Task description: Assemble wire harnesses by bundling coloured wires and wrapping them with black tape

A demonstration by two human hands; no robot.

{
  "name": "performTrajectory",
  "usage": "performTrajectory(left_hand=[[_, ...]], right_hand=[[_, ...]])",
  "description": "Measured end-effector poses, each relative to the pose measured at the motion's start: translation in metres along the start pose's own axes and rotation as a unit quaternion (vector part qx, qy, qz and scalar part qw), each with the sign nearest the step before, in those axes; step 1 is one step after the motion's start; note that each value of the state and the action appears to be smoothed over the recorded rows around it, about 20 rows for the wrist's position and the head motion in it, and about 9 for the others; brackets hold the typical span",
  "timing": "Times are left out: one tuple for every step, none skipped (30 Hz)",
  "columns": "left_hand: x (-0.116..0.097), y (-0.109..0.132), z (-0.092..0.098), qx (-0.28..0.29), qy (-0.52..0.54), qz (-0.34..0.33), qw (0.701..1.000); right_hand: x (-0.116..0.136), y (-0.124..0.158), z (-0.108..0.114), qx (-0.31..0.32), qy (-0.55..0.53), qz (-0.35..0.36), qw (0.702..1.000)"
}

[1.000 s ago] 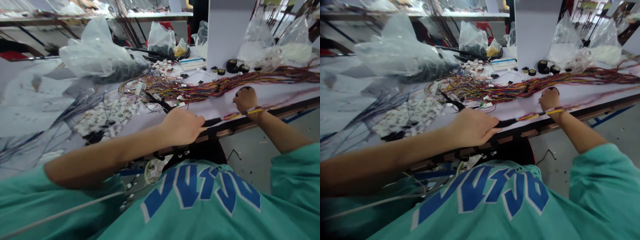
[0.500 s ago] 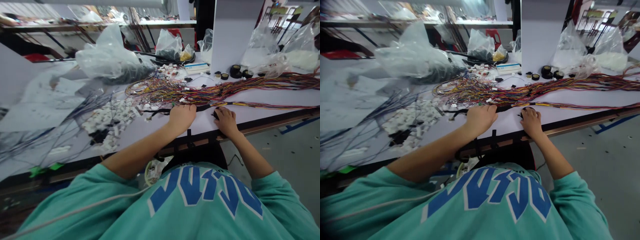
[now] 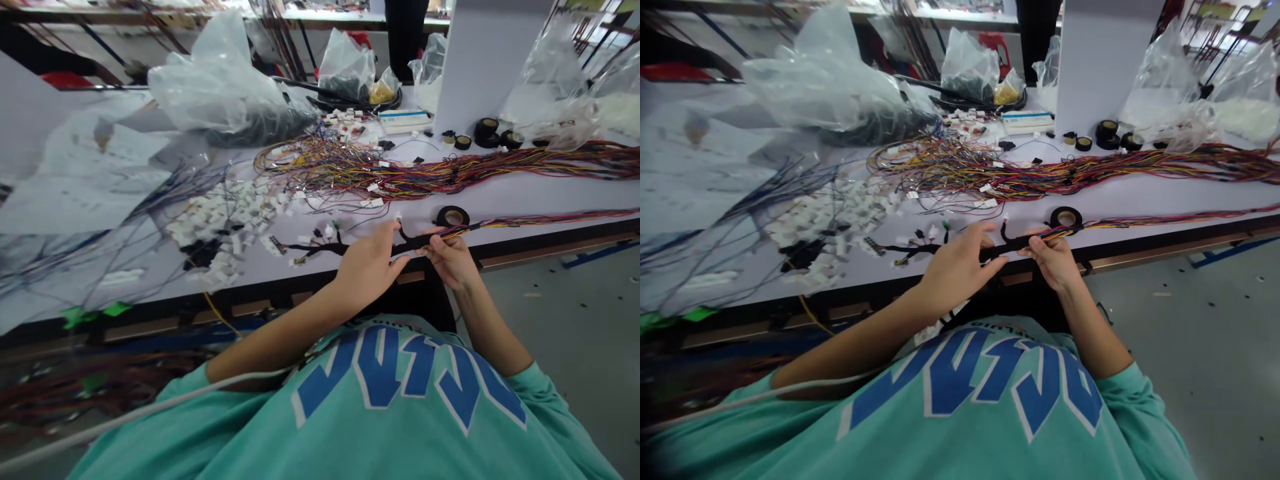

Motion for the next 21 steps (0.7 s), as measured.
performTrajectory(left_hand=[[0.000, 0.000, 0.003, 0.006, 0.017, 0.000, 1.000], [0.000, 0.000, 0.005, 0.012, 0.027, -0.003, 1.000], [-0.001, -0.001, 0.006, 0.022, 0.029, -0.007, 0.999], [-0.002, -0.001, 0.007, 0.037, 0.025, -0.012, 0.999], [-0.004, -0.002, 0.007, 0.055, 0.016, -0.016, 0.998], [-0.005, -0.003, 0.006, 0.073, 0.003, -0.020, 0.997], [-0.007, -0.003, 0.005, 0.089, -0.009, -0.025, 0.996], [-0.009, -0.003, 0.004, 0.102, -0.019, -0.031, 0.994], [-0.010, -0.003, 0.004, 0.109, -0.027, -0.037, 0.993], [-0.012, -0.002, 0.004, 0.110, -0.032, -0.044, 0.992], [-0.013, -0.002, 0.005, 0.106, -0.036, -0.049, 0.992], [-0.015, -0.001, 0.006, 0.101, -0.039, -0.053, 0.993], [-0.016, 0.001, 0.007, 0.096, -0.042, -0.056, 0.993], [-0.017, 0.002, 0.008, 0.092, -0.046, -0.058, 0.993], [-0.018, 0.003, 0.009, 0.088, -0.050, -0.059, 0.993], [-0.019, 0.004, 0.010, 0.087, -0.053, -0.061, 0.993], [-0.020, 0.005, 0.010, 0.087, -0.056, -0.061, 0.993], [-0.022, 0.005, 0.011, 0.087, -0.059, -0.062, 0.992], [-0.023, 0.005, 0.012, 0.089, -0.061, -0.062, 0.992], [-0.024, 0.005, 0.013, 0.091, -0.063, -0.060, 0.992], [-0.024, 0.005, 0.013, 0.095, -0.064, -0.056, 0.992]], right_hand=[[0.002, 0.002, 0.001, 0.004, 0.005, 0.004, 1.000], [0.004, 0.003, 0.001, 0.006, 0.010, 0.007, 1.000], [0.007, 0.004, 0.001, 0.010, 0.013, 0.009, 1.000], [0.009, 0.005, 0.000, 0.014, 0.015, 0.013, 1.000], [0.010, 0.006, -0.001, 0.020, 0.016, 0.017, 1.000], [0.012, 0.006, -0.001, 0.026, 0.014, 0.022, 0.999], [0.013, 0.007, -0.002, 0.032, 0.010, 0.026, 0.999], [0.013, 0.007, -0.002, 0.036, 0.005, 0.029, 0.999], [0.012, 0.007, -0.001, 0.040, -0.003, 0.032, 0.999], [0.010, 0.007, -0.001, 0.044, -0.012, 0.034, 0.998], [0.008, 0.007, 0.000, 0.048, -0.022, 0.035, 0.998], [0.005, 0.007, 0.001, 0.053, -0.032, 0.036, 0.997], [0.003, 0.007, 0.002, 0.058, -0.043, 0.038, 0.997], [0.001, 0.006, 0.002, 0.063, -0.052, 0.039, 0.996], [-0.001, 0.006, 0.003, 0.066, -0.059, 0.041, 0.995], [-0.003, 0.005, 0.003, 0.068, -0.065, 0.042, 0.995], [-0.004, 0.004, 0.004, 0.069, -0.070, 0.043, 0.994], [-0.004, 0.004, 0.004, 0.070, -0.076, 0.045, 0.994], [-0.005, 0.004, 0.004, 0.072, -0.080, 0.045, 0.993], [-0.005, 0.003, 0.004, 0.075, -0.083, 0.045, 0.993], [-0.005, 0.003, 0.003, 0.079, -0.086, 0.044, 0.992]])
Point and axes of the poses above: each hand's wrist, its own y-axis away from the middle knuckle, its own z-axis out of the back of the hand, x = y × z, the point moved 7 cm from there along -y, towards the middle knuckle, and after that the axes turned 4 degrees about -x, right-handed, at the moved point
